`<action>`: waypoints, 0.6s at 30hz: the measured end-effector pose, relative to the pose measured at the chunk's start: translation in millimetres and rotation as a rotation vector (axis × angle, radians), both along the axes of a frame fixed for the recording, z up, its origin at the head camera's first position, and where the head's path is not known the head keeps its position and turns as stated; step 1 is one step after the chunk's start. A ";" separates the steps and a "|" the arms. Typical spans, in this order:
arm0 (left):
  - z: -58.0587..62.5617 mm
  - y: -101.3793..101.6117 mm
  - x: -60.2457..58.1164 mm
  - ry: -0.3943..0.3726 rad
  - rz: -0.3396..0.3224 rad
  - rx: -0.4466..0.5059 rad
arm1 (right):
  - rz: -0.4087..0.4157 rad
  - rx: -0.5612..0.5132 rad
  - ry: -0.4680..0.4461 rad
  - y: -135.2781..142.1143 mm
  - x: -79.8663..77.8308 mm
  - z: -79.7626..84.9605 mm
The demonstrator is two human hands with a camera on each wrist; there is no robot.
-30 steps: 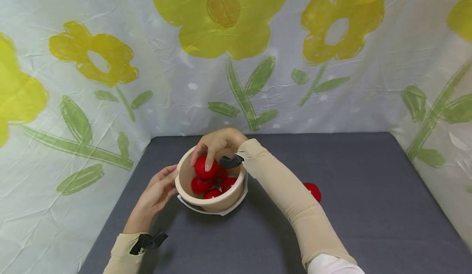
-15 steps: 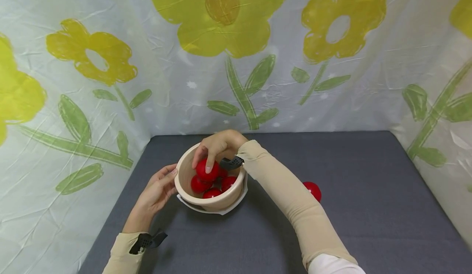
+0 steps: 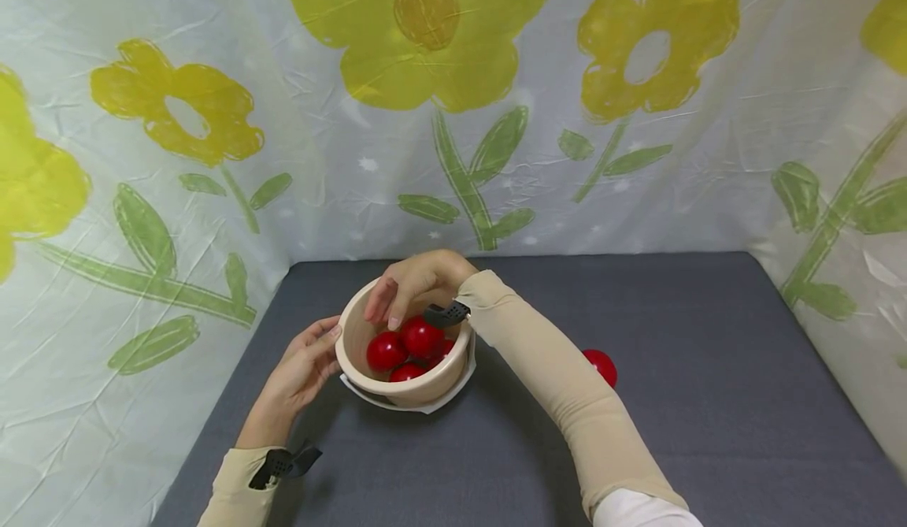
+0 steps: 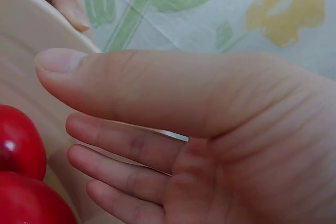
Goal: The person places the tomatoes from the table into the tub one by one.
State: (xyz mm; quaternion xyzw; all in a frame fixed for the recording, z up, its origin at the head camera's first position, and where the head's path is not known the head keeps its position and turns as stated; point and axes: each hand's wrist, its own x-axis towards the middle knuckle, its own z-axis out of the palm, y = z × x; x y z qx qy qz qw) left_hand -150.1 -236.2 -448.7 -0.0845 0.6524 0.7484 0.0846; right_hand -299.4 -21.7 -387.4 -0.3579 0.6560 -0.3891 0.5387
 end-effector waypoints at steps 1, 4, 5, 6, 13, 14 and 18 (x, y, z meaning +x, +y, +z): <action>0.0 0.0 0.2 0.001 0.000 0.001 | 0.017 -0.012 0.019 0.3 -0.5 0.5; -0.6 0.3 0.1 0.003 0.001 -0.002 | 0.092 -0.073 0.101 2.1 -4.4 3.9; -0.6 0.6 0.1 -0.001 0.001 0.001 | 0.117 -0.100 0.128 3.1 -6.2 5.5; -0.8 0.9 -0.1 -0.006 0.008 0.006 | 0.141 -0.124 0.155 4.2 -8.0 7.4; -0.3 1.2 -0.7 -0.005 0.005 0.026 | 0.131 -0.189 0.242 22.8 -6.9 17.2; -0.6 1.1 -0.6 -0.006 0.004 0.028 | 0.122 -0.195 0.257 27.4 -6.4 18.5; -1.0 0.6 -0.2 -0.007 0.009 0.037 | 0.057 -0.223 0.307 52.0 -3.0 26.2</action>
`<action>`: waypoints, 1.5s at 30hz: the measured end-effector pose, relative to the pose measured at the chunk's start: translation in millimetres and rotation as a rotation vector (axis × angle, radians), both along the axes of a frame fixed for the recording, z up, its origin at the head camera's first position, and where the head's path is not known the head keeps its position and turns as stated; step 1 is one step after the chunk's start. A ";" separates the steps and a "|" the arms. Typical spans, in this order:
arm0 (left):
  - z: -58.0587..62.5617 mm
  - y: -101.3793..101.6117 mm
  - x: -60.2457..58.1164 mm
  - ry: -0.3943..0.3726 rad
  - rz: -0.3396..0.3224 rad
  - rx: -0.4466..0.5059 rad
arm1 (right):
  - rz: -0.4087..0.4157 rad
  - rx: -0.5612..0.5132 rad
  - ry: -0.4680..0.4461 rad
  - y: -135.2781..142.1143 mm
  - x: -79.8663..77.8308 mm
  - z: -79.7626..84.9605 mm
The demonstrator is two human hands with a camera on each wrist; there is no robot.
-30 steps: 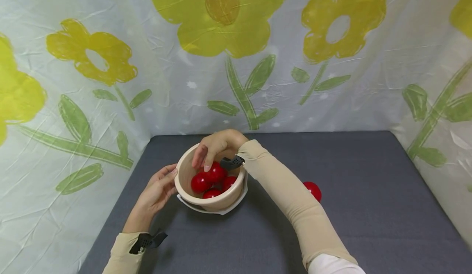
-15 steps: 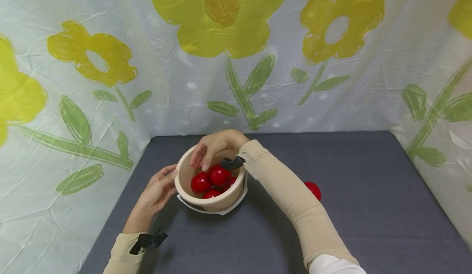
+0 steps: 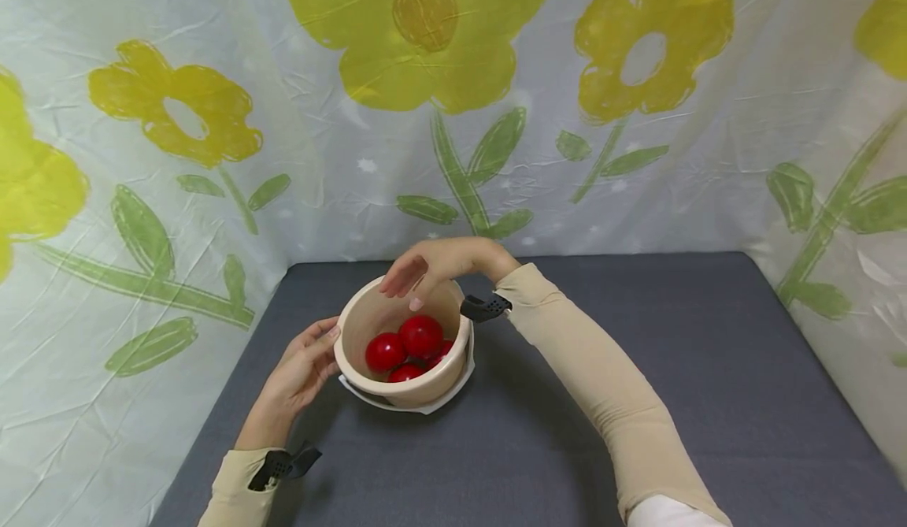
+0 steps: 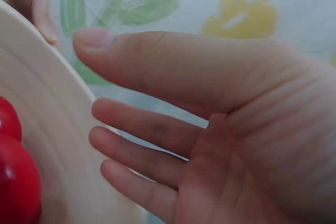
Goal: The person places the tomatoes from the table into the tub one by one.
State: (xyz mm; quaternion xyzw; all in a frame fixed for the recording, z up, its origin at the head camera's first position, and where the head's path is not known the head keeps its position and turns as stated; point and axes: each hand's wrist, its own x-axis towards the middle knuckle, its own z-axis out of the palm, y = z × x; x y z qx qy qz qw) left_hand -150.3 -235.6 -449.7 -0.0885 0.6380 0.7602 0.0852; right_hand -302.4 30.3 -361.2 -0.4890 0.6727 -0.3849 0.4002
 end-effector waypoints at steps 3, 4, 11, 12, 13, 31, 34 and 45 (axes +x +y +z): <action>0.8 0.3 0.6 -0.001 0.001 0.006 | -0.056 -0.033 0.005 23.7 3.1 4.8; 0.9 0.3 0.7 0.001 0.001 0.004 | -0.073 -0.043 0.011 32.2 4.0 5.6; 1.9 0.2 2.0 0.017 -0.007 -0.002 | -0.217 -0.071 0.025 92.8 16.1 1.6; 1.7 -0.1 2.1 0.019 -0.006 -0.002 | -0.240 -0.069 0.032 101.1 17.9 -1.4; 1.8 -0.1 2.2 0.020 -0.004 0.001 | -0.263 -0.067 0.040 109.2 19.9 -4.9; 3.9 -1.1 2.5 0.010 -0.024 0.016 | -0.489 0.024 0.016 221.0 60.4 -93.2; 3.6 -0.2 2.4 0.011 -0.019 0.018 | -0.497 0.037 0.011 230.0 66.9 -103.3; 2.5 1.7 0.2 0.010 -0.018 0.030 | -0.477 0.093 -0.050 247.3 86.0 -129.7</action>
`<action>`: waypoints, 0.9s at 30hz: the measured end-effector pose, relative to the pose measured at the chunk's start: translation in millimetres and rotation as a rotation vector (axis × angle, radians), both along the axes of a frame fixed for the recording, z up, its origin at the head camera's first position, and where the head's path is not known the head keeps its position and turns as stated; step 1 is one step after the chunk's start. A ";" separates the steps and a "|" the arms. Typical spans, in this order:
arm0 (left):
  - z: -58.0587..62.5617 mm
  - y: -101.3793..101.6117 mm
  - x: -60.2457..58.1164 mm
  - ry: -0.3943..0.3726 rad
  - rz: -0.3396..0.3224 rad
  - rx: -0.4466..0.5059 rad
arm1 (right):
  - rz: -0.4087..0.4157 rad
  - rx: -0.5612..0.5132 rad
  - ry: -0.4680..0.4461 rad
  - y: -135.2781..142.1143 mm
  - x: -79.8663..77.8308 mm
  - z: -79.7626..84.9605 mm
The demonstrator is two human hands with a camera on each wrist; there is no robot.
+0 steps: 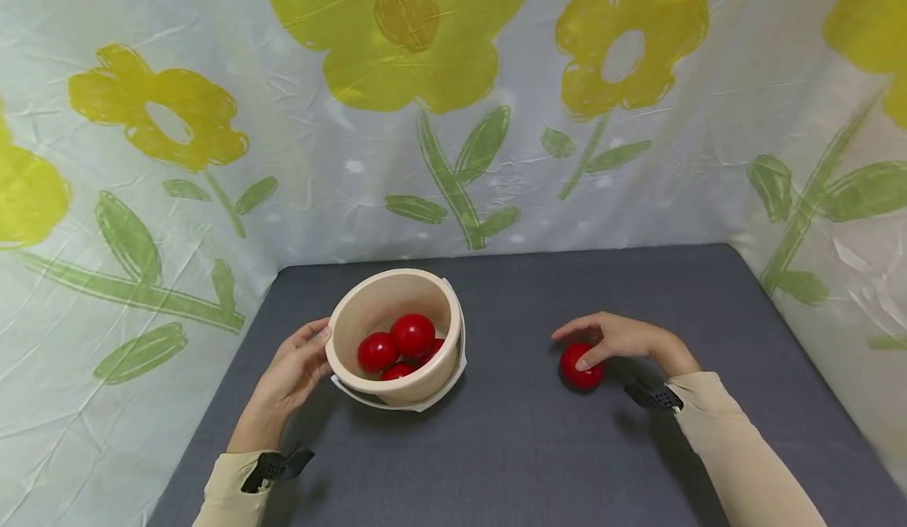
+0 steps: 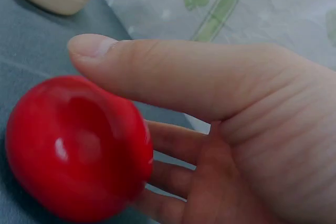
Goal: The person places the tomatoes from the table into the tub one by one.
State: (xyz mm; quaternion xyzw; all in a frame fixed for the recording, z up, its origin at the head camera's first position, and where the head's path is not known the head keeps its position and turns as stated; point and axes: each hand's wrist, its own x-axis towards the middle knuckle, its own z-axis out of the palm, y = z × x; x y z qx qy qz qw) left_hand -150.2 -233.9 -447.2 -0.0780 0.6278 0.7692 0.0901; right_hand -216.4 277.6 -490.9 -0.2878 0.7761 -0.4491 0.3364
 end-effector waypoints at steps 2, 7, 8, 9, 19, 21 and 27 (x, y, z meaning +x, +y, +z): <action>0.2 0.5 0.0 -0.002 -0.001 0.001 | 0.008 -0.009 -0.006 2.9 2.5 -3.7; 0.7 1.1 -0.1 -0.006 -0.001 -0.002 | 0.009 -0.028 -0.022 8.1 7.0 -9.5; 0.5 1.1 -0.3 -0.011 0.003 -0.001 | 0.007 -0.027 -0.019 8.6 7.3 -10.1; 0.3 0.9 -0.5 -0.014 0.006 0.000 | 0.005 -0.027 -0.018 9.0 7.6 -10.4; -0.1 1.2 0.4 -0.008 0.007 0.010 | -0.039 -0.023 0.045 9.7 5.6 -5.3; 0.3 1.4 0.5 -0.005 0.005 0.006 | -0.061 -0.039 0.047 9.4 3.5 1.0; 0.5 1.1 0.2 -0.008 -0.003 -0.005 | -0.097 -0.101 0.032 7.3 -5.1 22.7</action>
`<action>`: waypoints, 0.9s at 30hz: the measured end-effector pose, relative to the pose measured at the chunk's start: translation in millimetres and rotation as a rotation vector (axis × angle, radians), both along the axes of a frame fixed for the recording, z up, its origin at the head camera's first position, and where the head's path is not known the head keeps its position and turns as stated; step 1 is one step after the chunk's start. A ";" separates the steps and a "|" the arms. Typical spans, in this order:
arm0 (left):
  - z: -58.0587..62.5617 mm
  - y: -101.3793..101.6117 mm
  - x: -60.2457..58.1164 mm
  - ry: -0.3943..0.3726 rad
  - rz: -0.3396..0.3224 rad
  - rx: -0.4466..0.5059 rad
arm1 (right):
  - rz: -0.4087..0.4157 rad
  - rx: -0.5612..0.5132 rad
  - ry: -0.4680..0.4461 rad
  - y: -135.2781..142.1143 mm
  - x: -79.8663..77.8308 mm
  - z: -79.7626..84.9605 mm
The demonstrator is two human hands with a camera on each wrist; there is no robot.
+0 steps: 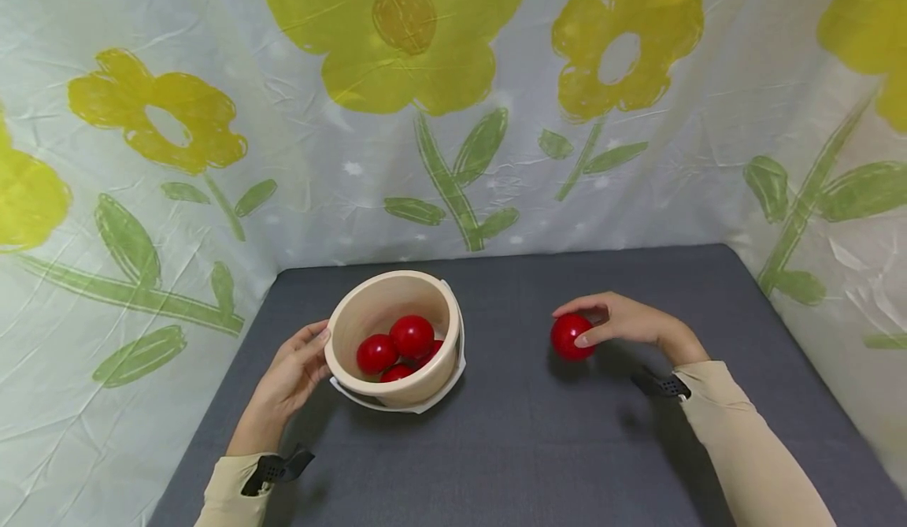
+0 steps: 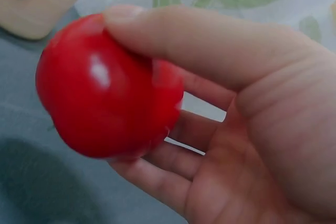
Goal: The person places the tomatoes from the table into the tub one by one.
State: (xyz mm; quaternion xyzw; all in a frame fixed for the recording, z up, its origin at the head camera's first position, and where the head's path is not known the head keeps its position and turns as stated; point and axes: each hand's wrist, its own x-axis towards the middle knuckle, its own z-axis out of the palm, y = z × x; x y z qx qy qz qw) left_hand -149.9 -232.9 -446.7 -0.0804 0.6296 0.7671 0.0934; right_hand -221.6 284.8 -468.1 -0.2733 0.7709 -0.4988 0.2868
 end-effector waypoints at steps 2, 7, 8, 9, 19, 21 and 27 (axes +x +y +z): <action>-0.2 -0.6 -0.1 -0.002 0.000 0.000 | 0.006 -0.021 -0.010 -2.8 -3.7 8.4; 0.0 -1.0 0.1 0.003 0.006 0.006 | -0.004 -0.052 0.003 -12.1 -14.5 31.3; -0.1 -0.9 0.1 0.003 0.006 0.007 | -0.009 -0.054 0.009 -14.2 -16.4 35.6; -0.2 -0.8 0.1 0.004 0.006 0.008 | -0.008 -0.059 0.014 -16.3 -18.5 39.4; -0.3 -0.9 0.2 0.004 0.006 -0.002 | -0.007 -0.004 0.024 -44.0 -32.3 71.0; -0.2 -0.9 0.5 0.002 0.004 0.003 | -0.004 0.000 0.022 -50.1 -35.4 76.3; 0.1 -0.7 1.0 0.004 0.002 0.011 | 0.033 -0.005 0.064 -71.0 -44.8 88.5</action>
